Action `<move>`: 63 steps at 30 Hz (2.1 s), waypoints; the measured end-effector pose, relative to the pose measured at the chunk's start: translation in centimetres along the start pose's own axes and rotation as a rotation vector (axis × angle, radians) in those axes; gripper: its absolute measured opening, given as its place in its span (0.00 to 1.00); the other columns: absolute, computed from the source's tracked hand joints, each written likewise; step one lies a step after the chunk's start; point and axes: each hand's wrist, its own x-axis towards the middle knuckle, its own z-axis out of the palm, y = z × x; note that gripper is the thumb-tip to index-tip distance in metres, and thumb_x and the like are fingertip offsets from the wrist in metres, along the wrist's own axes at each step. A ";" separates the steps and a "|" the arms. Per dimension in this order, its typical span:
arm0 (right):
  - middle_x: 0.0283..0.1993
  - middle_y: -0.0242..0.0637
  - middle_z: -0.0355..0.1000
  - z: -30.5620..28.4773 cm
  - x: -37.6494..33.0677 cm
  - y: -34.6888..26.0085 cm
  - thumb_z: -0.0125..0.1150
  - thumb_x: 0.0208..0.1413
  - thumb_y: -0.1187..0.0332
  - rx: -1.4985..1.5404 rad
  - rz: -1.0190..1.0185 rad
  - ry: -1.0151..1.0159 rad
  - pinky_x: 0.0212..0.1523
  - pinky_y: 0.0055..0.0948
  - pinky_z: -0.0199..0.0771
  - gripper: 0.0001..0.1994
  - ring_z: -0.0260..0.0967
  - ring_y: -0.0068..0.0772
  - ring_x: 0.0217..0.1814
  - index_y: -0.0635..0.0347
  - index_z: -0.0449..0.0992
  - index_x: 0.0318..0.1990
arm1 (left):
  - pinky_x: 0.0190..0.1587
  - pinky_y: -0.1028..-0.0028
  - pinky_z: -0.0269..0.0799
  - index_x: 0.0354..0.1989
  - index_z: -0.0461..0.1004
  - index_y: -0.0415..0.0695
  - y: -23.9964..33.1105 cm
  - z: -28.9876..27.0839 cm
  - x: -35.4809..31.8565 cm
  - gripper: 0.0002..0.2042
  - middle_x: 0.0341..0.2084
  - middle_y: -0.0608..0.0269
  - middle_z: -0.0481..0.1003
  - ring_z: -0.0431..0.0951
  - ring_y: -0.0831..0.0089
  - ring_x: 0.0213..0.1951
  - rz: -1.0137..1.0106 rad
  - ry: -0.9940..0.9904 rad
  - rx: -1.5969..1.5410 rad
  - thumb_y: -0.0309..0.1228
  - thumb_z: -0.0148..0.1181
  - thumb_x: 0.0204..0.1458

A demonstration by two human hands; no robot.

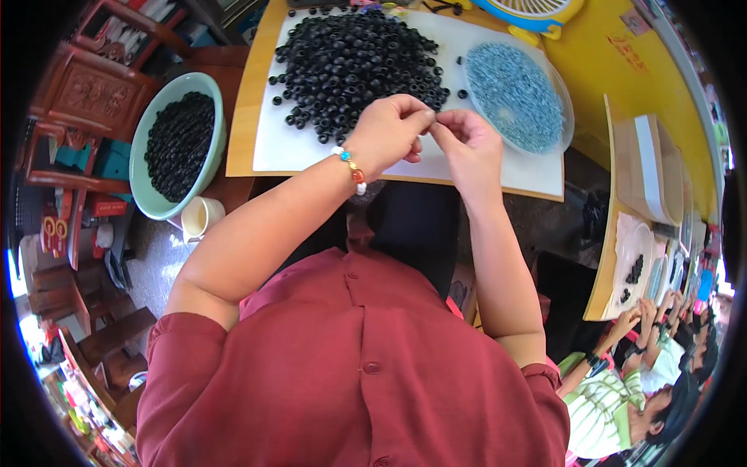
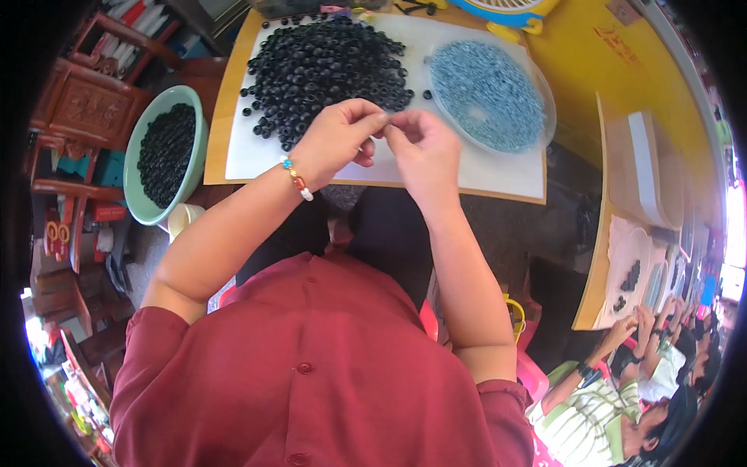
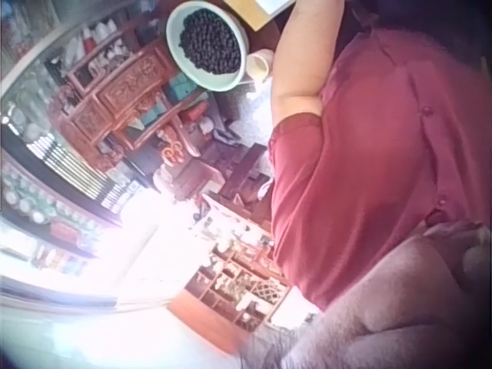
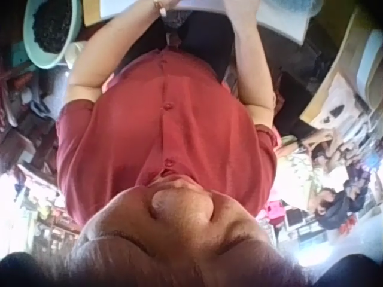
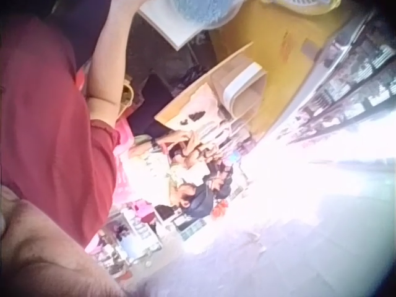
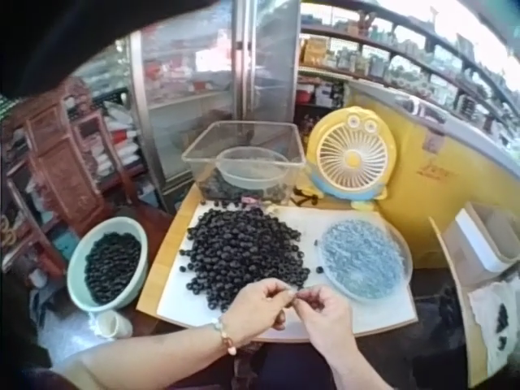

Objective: The person assembles small rubber rings with tiny inserts by hand.

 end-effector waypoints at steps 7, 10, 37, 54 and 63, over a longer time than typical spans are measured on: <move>0.25 0.39 0.72 0.8 0.2 1.9 0.62 0.41 0.75 -0.411 -0.612 0.121 0.27 0.30 0.68 0.05 0.70 0.34 0.26 0.62 0.74 0.28 | 0.22 0.80 0.68 0.33 0.72 0.41 -0.7 -0.7 1.5 0.09 0.20 0.69 0.68 0.66 0.81 0.18 -0.142 0.027 0.054 0.34 0.50 0.56; 0.25 0.41 0.72 1.1 -0.3 2.8 0.61 0.41 0.72 -0.291 -0.523 0.212 0.28 0.32 0.69 0.05 0.71 0.39 0.25 0.62 0.74 0.27 | 0.21 0.82 0.65 0.33 0.71 0.42 -1.4 -1.0 2.1 0.08 0.20 0.71 0.67 0.65 0.84 0.19 -0.162 -0.022 -0.055 0.34 0.50 0.57; 0.21 0.41 0.71 1.2 -0.2 5.4 0.57 0.38 0.69 -0.075 -0.531 0.349 0.35 0.43 0.65 0.04 0.70 0.46 0.28 0.55 0.71 0.17 | 0.29 0.82 0.67 0.45 0.71 0.46 -1.3 -0.9 2.4 0.10 0.29 0.74 0.72 0.68 0.86 0.26 -0.157 -0.076 0.045 0.34 0.48 0.59; 0.29 0.37 0.76 -0.9 -0.1 4.7 0.60 0.42 0.70 0.024 -0.243 -0.111 0.34 0.23 0.73 0.09 0.73 0.24 0.30 0.61 0.78 0.33 | 0.26 0.80 0.68 0.32 0.70 0.41 -0.7 -0.6 1.3 0.07 0.19 0.69 0.67 0.66 0.82 0.20 -0.159 -0.095 0.171 0.31 0.49 0.56; 0.28 0.33 0.75 -0.3 -1.0 3.6 0.60 0.46 0.72 -0.075 -0.274 -0.034 0.32 0.20 0.70 0.07 0.70 0.18 0.28 0.64 0.77 0.33 | 0.19 0.76 0.64 0.22 0.69 0.40 -0.3 -1.7 2.3 0.10 0.13 0.67 0.65 0.65 0.76 0.13 -0.123 -0.156 0.296 0.32 0.51 0.49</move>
